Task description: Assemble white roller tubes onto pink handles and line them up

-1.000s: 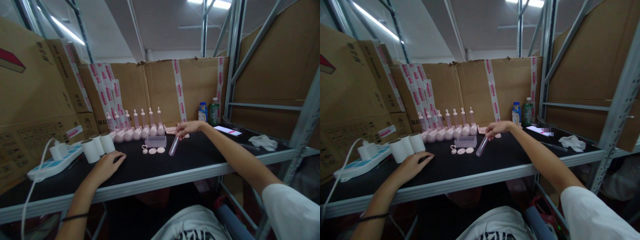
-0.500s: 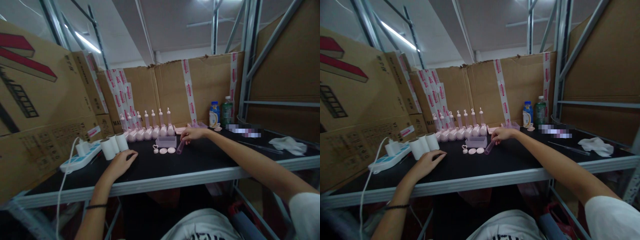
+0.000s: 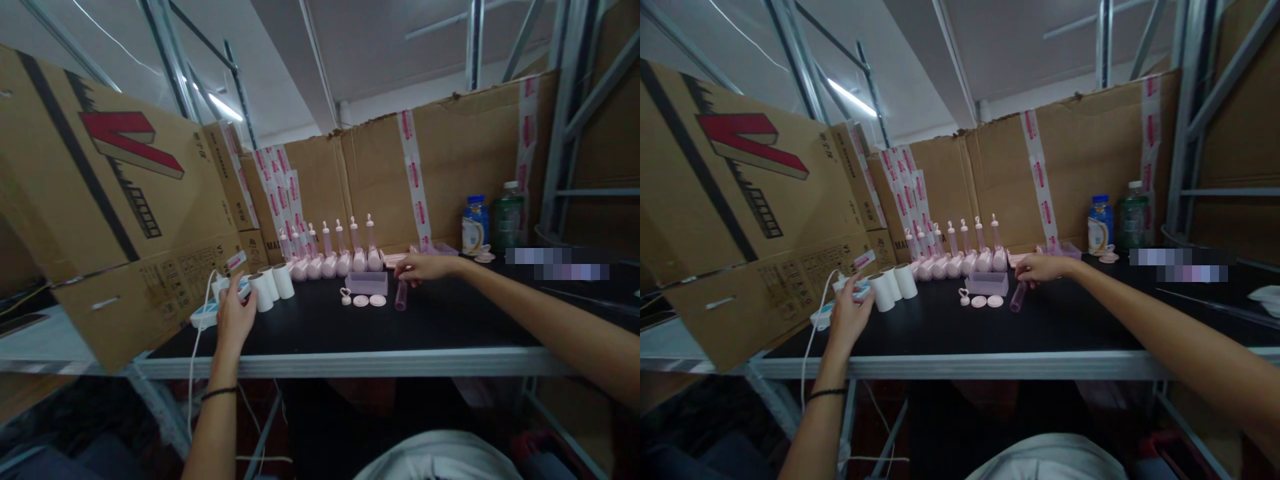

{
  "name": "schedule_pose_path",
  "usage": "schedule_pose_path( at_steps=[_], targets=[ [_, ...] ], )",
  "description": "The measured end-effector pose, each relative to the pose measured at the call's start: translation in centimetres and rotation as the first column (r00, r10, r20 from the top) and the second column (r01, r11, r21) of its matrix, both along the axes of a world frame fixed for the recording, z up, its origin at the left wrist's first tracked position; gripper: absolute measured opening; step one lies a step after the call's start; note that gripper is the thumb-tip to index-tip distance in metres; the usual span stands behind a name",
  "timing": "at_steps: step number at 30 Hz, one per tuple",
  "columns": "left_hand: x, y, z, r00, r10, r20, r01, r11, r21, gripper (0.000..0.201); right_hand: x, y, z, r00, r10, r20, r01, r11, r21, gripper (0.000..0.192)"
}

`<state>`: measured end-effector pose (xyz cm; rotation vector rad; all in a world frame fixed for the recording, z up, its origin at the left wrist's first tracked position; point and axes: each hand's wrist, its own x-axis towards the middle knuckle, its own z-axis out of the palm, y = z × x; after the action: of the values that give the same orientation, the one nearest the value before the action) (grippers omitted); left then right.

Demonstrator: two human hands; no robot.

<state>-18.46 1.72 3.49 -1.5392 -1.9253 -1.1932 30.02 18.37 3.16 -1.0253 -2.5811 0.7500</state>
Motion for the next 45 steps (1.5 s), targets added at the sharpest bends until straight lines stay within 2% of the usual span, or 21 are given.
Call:
schedule_pose_path(
  at_steps=[4, 7, 9, 12, 16, 19, 21, 23, 26, 28, 30, 33, 35, 38, 42, 45],
  targets=[
    [-1.2, 0.8, -0.8, 0.991, -0.118, -0.067, 0.111, 0.989, -0.097, 0.057, 0.0, 0.1, 0.6, 1.0, -0.012, -0.009, 0.014, 0.986, 0.164, 0.038],
    [-1.5, 1.4, -0.8, 0.988, -0.147, -0.052, 0.142, 0.985, -0.096, 0.056, -0.2, 0.2, 0.9, 0.999, -0.022, -0.028, 0.029, 0.962, 0.27, 0.032],
    [-1.5, 1.5, -0.6, 0.991, -0.135, -0.003, 0.134, 0.986, -0.098, 0.055, -0.3, 0.1, 1.0, 0.998, -0.028, -0.05, 0.042, 0.948, 0.314, 0.029],
    [-1.2, 1.2, -0.1, 0.997, -0.046, 0.065, 0.052, 0.993, -0.106, 0.049, -0.6, -0.2, 1.3, 0.996, -0.034, -0.084, 0.064, 0.922, 0.383, 0.027],
    [-0.4, 0.2, 0.9, 0.999, 0.003, 0.053, 0.0, 0.998, -0.062, 0.042, -0.9, -0.8, 2.0, 0.985, -0.064, -0.163, 0.14, 0.848, 0.511, 0.025],
    [1.4, -0.6, 2.0, 0.988, -0.115, 0.098, 0.102, 0.986, 0.13, 0.04, -1.2, -1.4, 2.8, 0.966, -0.073, -0.25, 0.21, 0.784, 0.584, 0.025],
    [3.7, -1.0, 2.6, 0.951, -0.278, 0.133, 0.24, 0.939, 0.246, 0.053, -1.5, -2.0, 3.4, 0.955, -0.036, -0.293, 0.219, 0.754, 0.619, 0.025],
    [6.5, -1.1, 2.9, 0.889, -0.418, 0.188, 0.359, 0.891, 0.279, 0.063, -1.9, -2.9, 3.8, 0.954, 0.027, -0.298, 0.183, 0.736, 0.652, 0.024],
    [10.9, -0.9, 2.4, 0.795, -0.559, 0.236, 0.514, 0.827, 0.229, 0.064, -2.6, -4.5, 4.2, 0.959, 0.158, -0.236, 0.048, 0.728, 0.684, 0.024],
    [13.2, -0.5, 1.5, 0.759, -0.616, 0.209, 0.591, 0.788, 0.173, 0.061, -3.1, -5.5, 4.2, 0.959, 0.239, -0.151, -0.07, 0.718, 0.693, 0.027],
    [14.7, 0.0, 0.5, 0.736, -0.651, 0.186, 0.643, 0.758, 0.107, 0.062, -3.7, -6.5, 4.0, 0.955, 0.29, -0.058, -0.172, 0.704, 0.689, 0.029],
    [15.4, 0.7, -0.7, 0.703, -0.685, 0.192, 0.699, 0.715, -0.006, 0.055, -4.7, -7.8, 3.5, 0.947, 0.312, 0.077, -0.283, 0.694, 0.662, 0.028],
    [15.4, 1.0, -1.2, 0.695, -0.693, 0.191, 0.71, 0.704, -0.031, 0.053, -5.4, -8.6, 3.1, 0.946, 0.282, 0.159, -0.316, 0.695, 0.646, 0.03],
    [15.2, 1.1, -1.3, 0.7, -0.693, 0.17, 0.707, 0.707, -0.025, 0.053, -6.3, -9.8, 2.6, 0.949, 0.173, 0.263, -0.307, 0.694, 0.651, 0.036],
    [15.4, 1.0, -1.3, 0.731, -0.666, 0.15, 0.678, 0.733, -0.051, 0.053, -7.1, -11.1, 2.2, 0.926, 0.017, 0.377, -0.279, 0.704, 0.653, 0.041],
    [15.6, 0.9, -1.3, 0.752, -0.645, 0.136, 0.657, 0.749, -0.088, 0.052, -7.4, -11.6, 2.3, 0.905, -0.023, 0.425, -0.276, 0.729, 0.627, 0.04]
  ],
)
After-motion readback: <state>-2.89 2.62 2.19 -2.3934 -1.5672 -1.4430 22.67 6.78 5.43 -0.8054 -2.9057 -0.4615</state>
